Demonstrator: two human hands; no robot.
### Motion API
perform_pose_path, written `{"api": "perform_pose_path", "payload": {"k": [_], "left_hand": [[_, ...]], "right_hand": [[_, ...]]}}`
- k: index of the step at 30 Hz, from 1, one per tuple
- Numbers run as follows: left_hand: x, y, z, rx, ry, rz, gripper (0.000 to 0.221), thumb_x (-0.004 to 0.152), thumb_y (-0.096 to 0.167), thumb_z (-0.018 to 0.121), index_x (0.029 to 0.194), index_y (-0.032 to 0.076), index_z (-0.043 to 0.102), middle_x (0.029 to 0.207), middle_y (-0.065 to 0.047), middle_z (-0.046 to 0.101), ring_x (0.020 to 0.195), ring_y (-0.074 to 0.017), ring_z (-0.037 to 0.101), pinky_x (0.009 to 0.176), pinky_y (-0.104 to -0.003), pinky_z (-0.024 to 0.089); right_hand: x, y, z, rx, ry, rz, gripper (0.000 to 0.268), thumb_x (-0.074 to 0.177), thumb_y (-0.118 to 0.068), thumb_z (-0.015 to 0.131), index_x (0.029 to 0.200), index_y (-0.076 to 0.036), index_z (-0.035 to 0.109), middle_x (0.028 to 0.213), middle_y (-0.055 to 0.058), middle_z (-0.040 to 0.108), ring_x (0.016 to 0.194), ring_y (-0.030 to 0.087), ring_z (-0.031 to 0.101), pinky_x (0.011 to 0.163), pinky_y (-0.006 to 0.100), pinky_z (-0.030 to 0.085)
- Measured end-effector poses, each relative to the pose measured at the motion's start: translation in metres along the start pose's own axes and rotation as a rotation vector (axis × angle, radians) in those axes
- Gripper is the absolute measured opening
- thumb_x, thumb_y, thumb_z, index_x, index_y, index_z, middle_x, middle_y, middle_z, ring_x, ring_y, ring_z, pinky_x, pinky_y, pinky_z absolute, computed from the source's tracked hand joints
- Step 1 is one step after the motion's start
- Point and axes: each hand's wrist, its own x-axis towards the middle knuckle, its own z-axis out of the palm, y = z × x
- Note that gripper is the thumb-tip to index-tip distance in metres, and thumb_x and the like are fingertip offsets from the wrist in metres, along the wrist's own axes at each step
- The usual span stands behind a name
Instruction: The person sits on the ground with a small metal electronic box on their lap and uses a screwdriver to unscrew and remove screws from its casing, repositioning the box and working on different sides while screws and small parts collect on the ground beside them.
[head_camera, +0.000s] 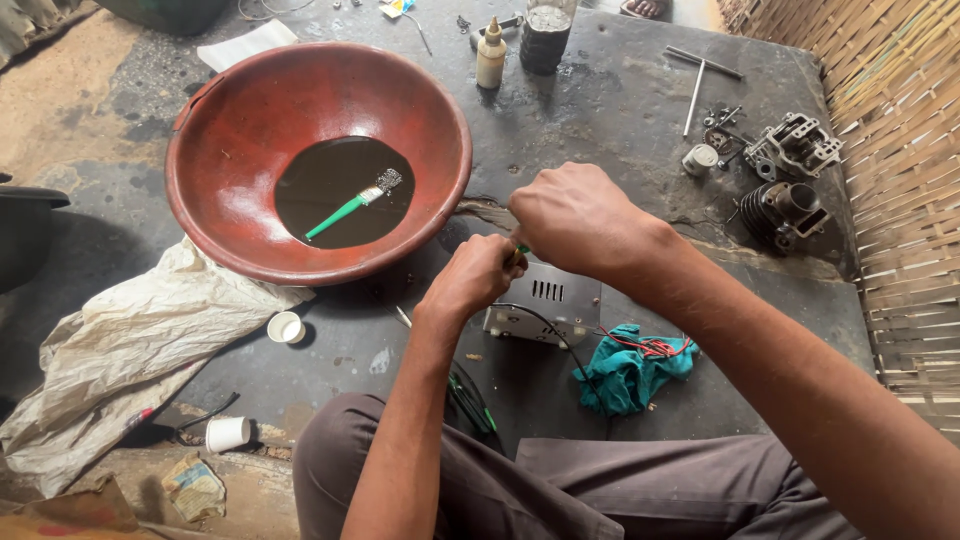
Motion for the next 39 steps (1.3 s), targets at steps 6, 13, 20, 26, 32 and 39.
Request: {"api": "perform_pose_path", "payload": {"k": [6, 13, 20, 26, 32, 39], "left_hand": [[0.002, -0.004, 0.001, 0.009, -0.014, 0.006, 0.014, 0.087, 0.008, 0.068, 0.096, 0.005, 0.077, 0.091, -0.02, 0.073, 0.088, -0.0376, 0.072, 0.079, -0.046, 0.054], [-0.001, 0.006, -0.004, 0.018, -0.038, -0.039, 0.013, 0.086, 0.012, 0.072, 0.095, 0.003, 0.075, 0.087, -0.021, 0.072, 0.082, -0.0372, 0.071, 0.075, -0.045, 0.054], [0.0, 0.004, -0.001, 0.009, -0.038, -0.059, 0.017, 0.086, 0.017, 0.075, 0.094, 0.002, 0.073, 0.085, -0.022, 0.071, 0.08, -0.0382, 0.069, 0.073, -0.046, 0.052], [-0.001, 0.005, -0.004, 0.025, -0.043, -0.075, 0.016, 0.088, 0.016, 0.074, 0.095, 0.002, 0.074, 0.084, -0.023, 0.07, 0.078, -0.0398, 0.068, 0.074, -0.046, 0.053], [0.0, 0.004, -0.001, 0.04, -0.032, -0.048, 0.017, 0.085, 0.018, 0.076, 0.096, 0.005, 0.076, 0.085, -0.021, 0.072, 0.082, -0.0372, 0.071, 0.075, -0.046, 0.053], [0.001, -0.001, -0.001, 0.035, -0.027, -0.072, 0.019, 0.084, 0.019, 0.077, 0.097, 0.005, 0.077, 0.085, -0.021, 0.073, 0.082, -0.0366, 0.072, 0.075, -0.046, 0.053]], "right_hand": [[-0.01, 0.003, -0.011, 0.092, 0.157, -0.07, 0.031, 0.085, -0.032, 0.072, 0.103, -0.007, 0.069, 0.088, 0.016, 0.073, 0.08, 0.033, 0.073, 0.071, 0.044, 0.058], [-0.016, 0.012, 0.007, 0.197, 0.259, -0.104, 0.027, 0.087, -0.028, 0.074, 0.1, -0.004, 0.07, 0.087, 0.017, 0.074, 0.085, 0.037, 0.072, 0.071, 0.049, 0.055], [-0.021, -0.002, -0.022, -0.013, -0.153, 0.197, 0.05, 0.099, -0.052, 0.067, 0.094, -0.003, 0.074, 0.09, 0.018, 0.076, 0.089, 0.033, 0.075, 0.082, 0.043, 0.059], [-0.014, 0.012, 0.003, 0.197, 0.388, -0.178, 0.026, 0.077, -0.025, 0.075, 0.095, -0.007, 0.075, 0.082, 0.017, 0.074, 0.079, 0.038, 0.072, 0.065, 0.047, 0.055], [-0.018, 0.003, -0.015, -0.009, -0.089, 0.186, 0.048, 0.104, -0.052, 0.064, 0.094, -0.007, 0.076, 0.085, 0.015, 0.076, 0.083, 0.032, 0.075, 0.079, 0.043, 0.058], [-0.018, 0.009, -0.005, 0.208, 0.196, -0.02, 0.036, 0.087, -0.039, 0.071, 0.105, -0.007, 0.068, 0.086, 0.017, 0.072, 0.081, 0.035, 0.073, 0.071, 0.046, 0.056]]}}
